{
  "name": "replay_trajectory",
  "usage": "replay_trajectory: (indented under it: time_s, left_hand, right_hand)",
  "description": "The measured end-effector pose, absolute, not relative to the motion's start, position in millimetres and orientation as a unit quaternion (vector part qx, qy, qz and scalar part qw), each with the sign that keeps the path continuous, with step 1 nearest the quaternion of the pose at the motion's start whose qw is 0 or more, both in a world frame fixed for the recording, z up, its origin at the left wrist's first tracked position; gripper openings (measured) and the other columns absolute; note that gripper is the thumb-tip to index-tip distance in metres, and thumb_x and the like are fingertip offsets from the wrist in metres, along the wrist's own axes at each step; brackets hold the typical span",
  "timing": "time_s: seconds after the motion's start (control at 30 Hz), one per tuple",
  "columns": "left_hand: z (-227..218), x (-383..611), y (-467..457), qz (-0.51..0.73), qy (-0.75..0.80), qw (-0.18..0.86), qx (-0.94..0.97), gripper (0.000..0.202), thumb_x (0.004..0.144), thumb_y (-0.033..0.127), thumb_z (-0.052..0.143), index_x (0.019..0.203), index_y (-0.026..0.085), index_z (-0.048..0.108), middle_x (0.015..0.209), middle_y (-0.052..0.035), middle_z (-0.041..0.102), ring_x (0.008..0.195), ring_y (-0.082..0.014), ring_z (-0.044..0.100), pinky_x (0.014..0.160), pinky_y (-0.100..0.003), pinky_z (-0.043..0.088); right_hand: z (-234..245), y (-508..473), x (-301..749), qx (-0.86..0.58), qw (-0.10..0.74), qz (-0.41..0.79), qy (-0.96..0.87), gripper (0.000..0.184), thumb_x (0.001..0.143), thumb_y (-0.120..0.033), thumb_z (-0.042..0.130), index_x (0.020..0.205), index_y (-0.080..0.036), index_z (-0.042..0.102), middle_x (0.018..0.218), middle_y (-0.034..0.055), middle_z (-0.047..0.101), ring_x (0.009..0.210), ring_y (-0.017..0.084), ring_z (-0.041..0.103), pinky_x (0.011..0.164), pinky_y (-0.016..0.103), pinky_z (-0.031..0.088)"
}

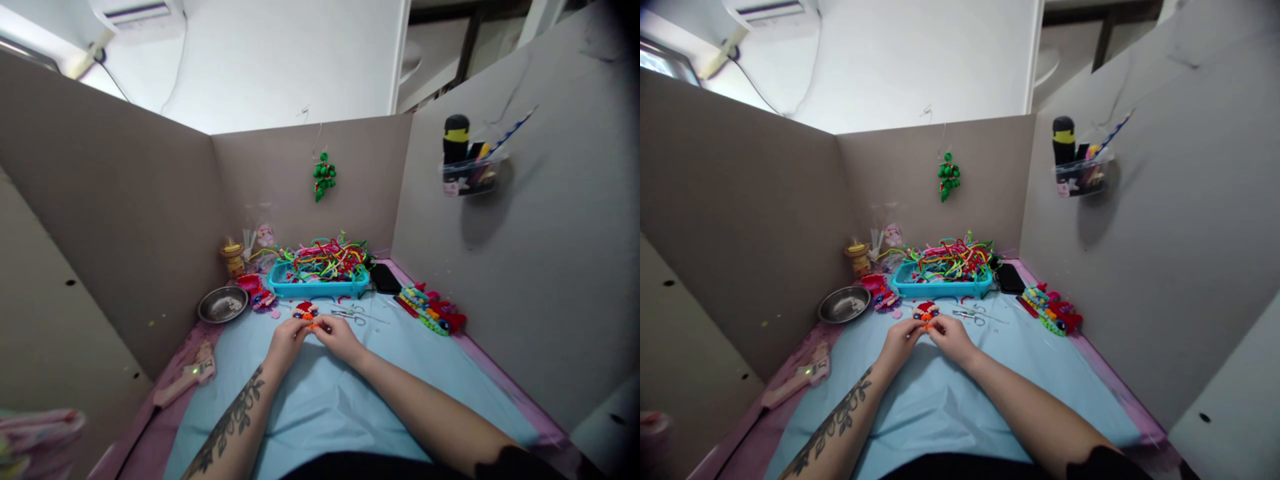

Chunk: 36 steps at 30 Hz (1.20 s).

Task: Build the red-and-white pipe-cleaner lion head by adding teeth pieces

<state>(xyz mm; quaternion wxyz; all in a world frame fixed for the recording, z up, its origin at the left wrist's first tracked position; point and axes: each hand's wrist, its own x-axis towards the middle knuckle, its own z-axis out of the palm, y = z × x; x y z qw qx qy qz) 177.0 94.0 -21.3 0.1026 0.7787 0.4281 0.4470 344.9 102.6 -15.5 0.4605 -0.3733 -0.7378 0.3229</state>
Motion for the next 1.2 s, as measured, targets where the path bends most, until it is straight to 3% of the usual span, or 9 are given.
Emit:
replay_trajectory:
  time_s: [0.33, 0.47, 0.6, 0.7, 1.03, 1.2]
  left_hand:
    - [-12.9, 182.6, 91.1, 0.418, 0.483, 0.252, 0.727, 0.027, 0.082, 0.031, 0.048, 0.072, 0.015, 0.067, 0.059, -0.0008, 0.063, 0.056, -0.013, 0.056, 0.054, -0.022, 0.041]
    - [-14.1, 181.1, 92.2, 0.451, 0.468, 0.201, 0.733, 0.017, 0.077, 0.03, 0.057, 0.08, 0.016, 0.068, 0.075, -0.0037, 0.069, 0.066, -0.0147, 0.06, 0.062, -0.024, 0.046]
    - [-17.9, 179.4, 92.3, 0.463, 0.427, 0.104, 0.77, 0.015, 0.078, 0.029, 0.059, 0.085, 0.019, 0.068, 0.081, -0.005, 0.07, 0.074, -0.0163, 0.062, 0.071, -0.028, 0.048]
    - [-20.3, 178.3, 92.1, 0.44, 0.415, 0.068, 0.793, 0.015, 0.08, 0.029, 0.058, 0.088, 0.021, 0.067, 0.083, -0.0047, 0.069, 0.076, -0.0166, 0.062, 0.074, -0.029, 0.048]
    - [-14.4, 178.2, 90.0, 0.43, 0.397, 0.007, 0.811, 0.014, 0.083, 0.026, 0.053, 0.085, 0.02, 0.066, 0.08, -0.0055, 0.067, 0.076, -0.017, 0.06, 0.072, -0.029, 0.047]
    - [-13.7, 184.0, 89.8, 0.468, 0.428, 0.109, 0.765, 0.016, 0.083, 0.023, 0.049, 0.08, 0.018, 0.063, 0.076, -0.0042, 0.065, 0.073, -0.0156, 0.058, 0.069, -0.028, 0.046]
  right_hand:
    - [-13.6, 102.5, 353.8, -0.29, 0.445, 0.163, -0.831, 0.017, 0.083, -0.02, 0.048, 0.085, -0.02, 0.065, 0.081, 0.0059, 0.065, 0.077, 0.017, 0.057, 0.074, 0.03, 0.043]
    - [-13.4, 105.2, 351.4, -0.335, 0.468, 0.261, -0.775, 0.017, 0.081, -0.029, 0.053, 0.087, -0.019, 0.066, 0.081, 0.0051, 0.066, 0.074, 0.016, 0.058, 0.068, 0.027, 0.045]
    - [-12.6, 107.1, 348.6, -0.359, 0.433, 0.453, -0.692, 0.024, 0.076, -0.04, 0.057, 0.076, -0.017, 0.062, 0.058, -0.0011, 0.057, 0.052, 0.011, 0.051, 0.049, 0.022, 0.04]
    - [-10.9, 105.5, 347.5, -0.352, 0.425, 0.52, -0.652, 0.027, 0.073, -0.043, 0.059, 0.072, -0.016, 0.059, 0.054, -0.0034, 0.051, 0.046, 0.009, 0.045, 0.043, 0.02, 0.035]
    - [-11.9, 104.5, 343.9, -0.357, 0.448, 0.52, -0.634, 0.02, 0.071, -0.037, 0.061, 0.07, -0.017, 0.057, 0.05, -0.0058, 0.047, 0.042, 0.007, 0.04, 0.042, 0.02, 0.032]
    - [-12.2, 101.9, 342.2, -0.371, 0.494, 0.394, -0.68, 0.017, 0.075, -0.034, 0.058, 0.075, -0.017, 0.062, 0.065, 0.0002, 0.059, 0.059, 0.013, 0.052, 0.057, 0.024, 0.042]
